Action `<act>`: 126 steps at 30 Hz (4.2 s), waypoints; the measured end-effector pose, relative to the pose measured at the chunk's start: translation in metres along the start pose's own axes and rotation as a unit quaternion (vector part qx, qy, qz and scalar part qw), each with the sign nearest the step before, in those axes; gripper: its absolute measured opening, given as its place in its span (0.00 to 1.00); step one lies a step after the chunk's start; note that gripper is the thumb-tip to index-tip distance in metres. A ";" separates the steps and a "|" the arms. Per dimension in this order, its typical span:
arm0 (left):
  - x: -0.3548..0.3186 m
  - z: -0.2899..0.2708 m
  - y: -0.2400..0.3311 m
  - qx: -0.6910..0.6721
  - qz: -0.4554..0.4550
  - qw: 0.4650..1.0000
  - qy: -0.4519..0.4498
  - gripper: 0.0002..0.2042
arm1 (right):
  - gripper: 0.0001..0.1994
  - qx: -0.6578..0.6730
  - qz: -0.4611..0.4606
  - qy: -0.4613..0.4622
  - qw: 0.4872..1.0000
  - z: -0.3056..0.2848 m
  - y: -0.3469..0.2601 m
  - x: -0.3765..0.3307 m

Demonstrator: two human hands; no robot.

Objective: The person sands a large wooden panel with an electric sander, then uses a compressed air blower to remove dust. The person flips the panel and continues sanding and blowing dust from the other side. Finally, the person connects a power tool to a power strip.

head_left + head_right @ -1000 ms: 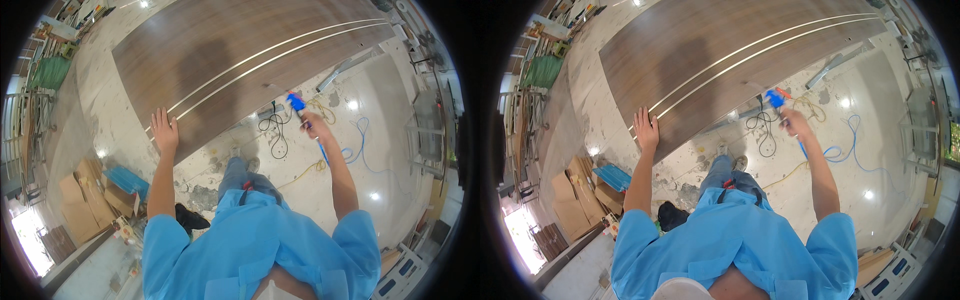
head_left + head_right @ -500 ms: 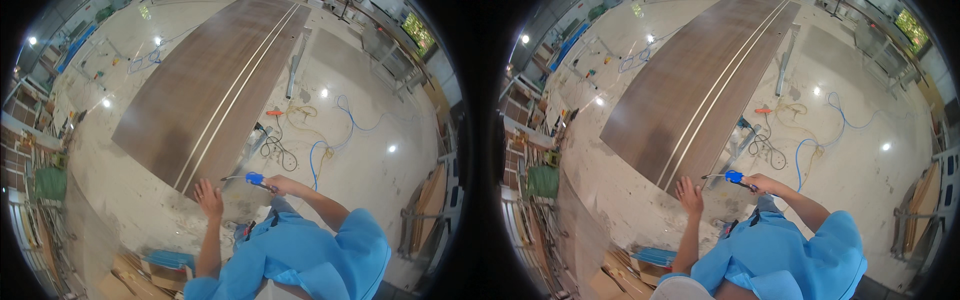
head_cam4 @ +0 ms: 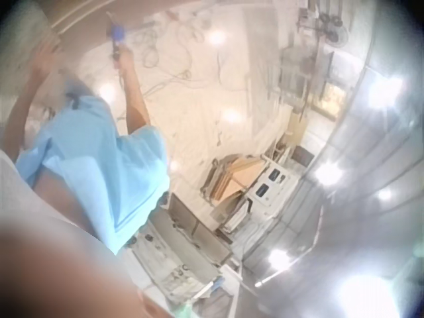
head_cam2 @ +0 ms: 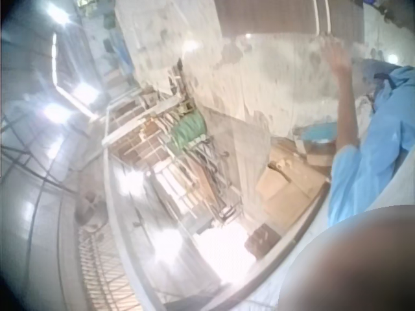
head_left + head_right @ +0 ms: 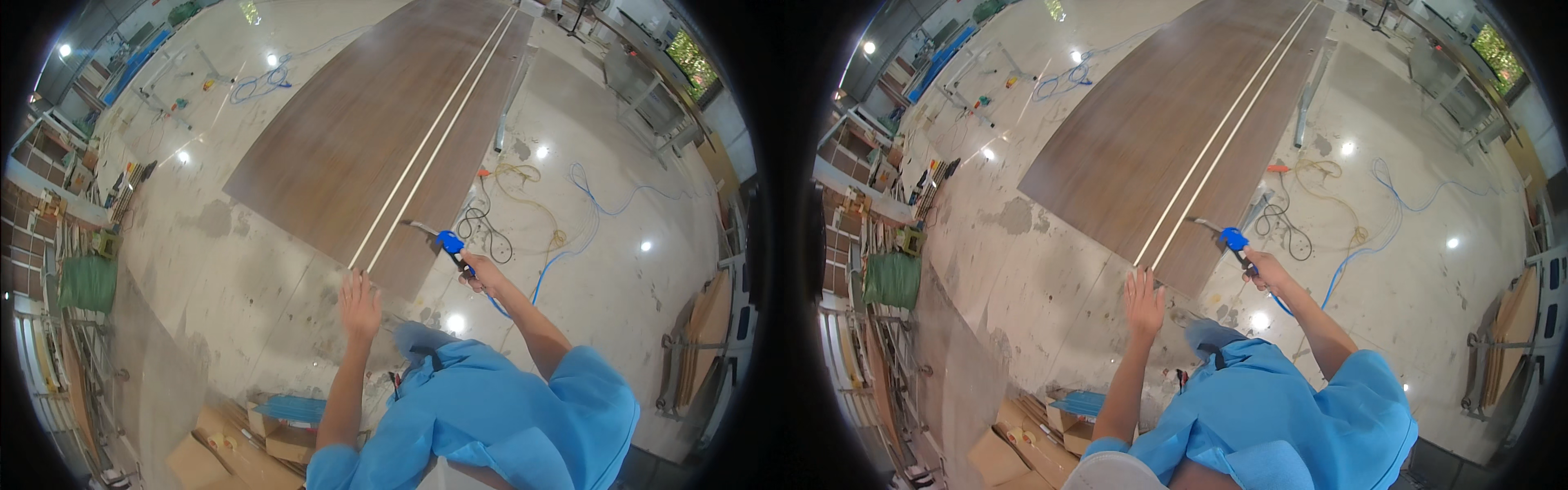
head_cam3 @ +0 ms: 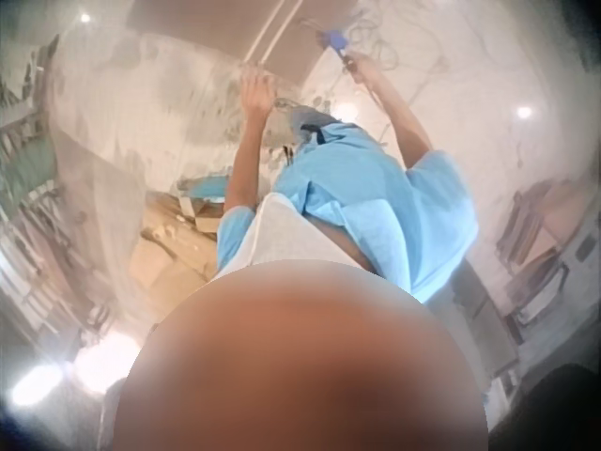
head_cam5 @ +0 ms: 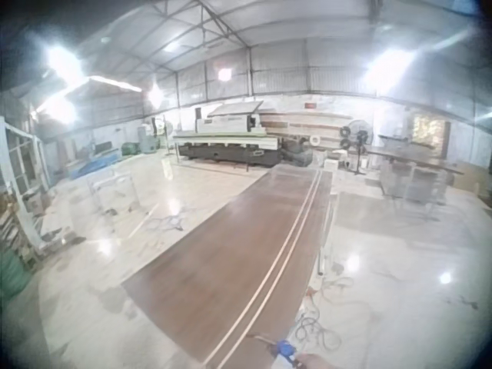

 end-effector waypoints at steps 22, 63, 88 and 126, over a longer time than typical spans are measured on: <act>0.333 -0.051 -0.288 0.087 0.038 0.993 -0.063 0.33 | 0.27 0.019 -0.029 -0.046 0.998 0.172 -0.176 0.243; 0.524 -0.032 -0.335 0.022 0.052 0.996 -0.076 0.34 | 0.27 0.319 -0.114 0.392 0.855 0.188 -0.249 0.306; 0.537 -0.027 -0.322 0.058 0.216 0.972 -0.076 0.31 | 0.27 0.185 -0.073 0.210 0.957 0.301 -0.241 0.362; 0.257 0.030 -0.034 0.055 0.480 0.844 -0.233 0.31 | 0.23 0.437 -0.059 0.423 0.792 0.212 0.226 -0.083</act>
Point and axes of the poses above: each hand's wrist, its own x-axis towards the middle knuckle, its own z-axis out of the palm, y = z × x, the point moved 5 cm from there along x, towards the middle knuckle
